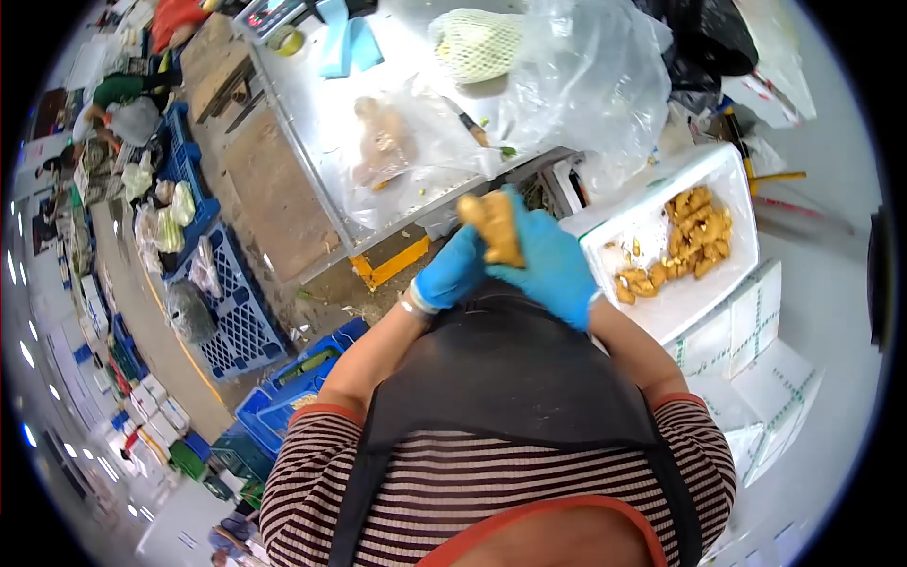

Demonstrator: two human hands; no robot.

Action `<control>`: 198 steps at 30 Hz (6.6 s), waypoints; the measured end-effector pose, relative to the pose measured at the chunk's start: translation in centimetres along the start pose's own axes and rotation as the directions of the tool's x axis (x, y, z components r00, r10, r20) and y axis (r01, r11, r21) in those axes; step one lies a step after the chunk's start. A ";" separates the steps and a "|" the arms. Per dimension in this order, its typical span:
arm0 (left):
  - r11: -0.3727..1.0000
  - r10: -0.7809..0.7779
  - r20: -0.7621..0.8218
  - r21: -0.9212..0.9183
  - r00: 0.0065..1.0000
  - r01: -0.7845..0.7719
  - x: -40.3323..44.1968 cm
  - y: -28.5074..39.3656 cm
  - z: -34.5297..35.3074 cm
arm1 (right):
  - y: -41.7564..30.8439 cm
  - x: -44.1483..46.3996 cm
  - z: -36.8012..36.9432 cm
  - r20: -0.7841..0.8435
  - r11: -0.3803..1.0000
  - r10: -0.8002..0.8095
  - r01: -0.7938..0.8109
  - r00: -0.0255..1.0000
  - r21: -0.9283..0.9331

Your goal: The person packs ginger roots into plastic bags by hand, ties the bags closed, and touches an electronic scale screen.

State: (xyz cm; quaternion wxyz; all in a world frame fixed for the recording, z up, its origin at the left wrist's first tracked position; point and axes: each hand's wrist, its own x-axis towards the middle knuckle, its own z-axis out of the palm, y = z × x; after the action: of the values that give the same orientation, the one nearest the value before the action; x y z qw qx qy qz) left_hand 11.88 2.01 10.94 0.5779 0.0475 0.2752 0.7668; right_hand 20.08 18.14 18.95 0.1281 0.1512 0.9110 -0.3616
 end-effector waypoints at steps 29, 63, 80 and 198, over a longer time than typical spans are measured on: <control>0.753 0.599 -0.635 0.654 0.488 -0.072 -0.5 18.7 -10.4 | -8.1 24.2 -1.5 -0.348 0.733 0.117 0.156 0.930 0.662; 0.755 0.167 -0.935 -0.084 0.314 -0.651 -28.5 12.8 -43.9 | -17.1 32.3 24.0 0.210 0.927 -0.343 0.293 0.916 0.236; 0.560 0.466 -0.246 0.826 0.850 -0.069 4.3 14.3 -0.1 | 10.0 0.3 8.3 -0.325 0.925 0.307 -0.201 0.895 0.321; -0.078 -0.216 -0.232 0.972 0.948 0.220 5.6 -3.7 9.6 | 17.0 -14.0 -0.3 -0.394 0.929 0.175 -0.283 0.902 -0.237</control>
State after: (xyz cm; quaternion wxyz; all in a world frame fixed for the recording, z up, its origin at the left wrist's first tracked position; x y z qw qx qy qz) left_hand 17.01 11.33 15.91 0.4812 0.4011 0.7446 0.2306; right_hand 39.21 27.61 13.43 0.0186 0.3027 0.9371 -0.1725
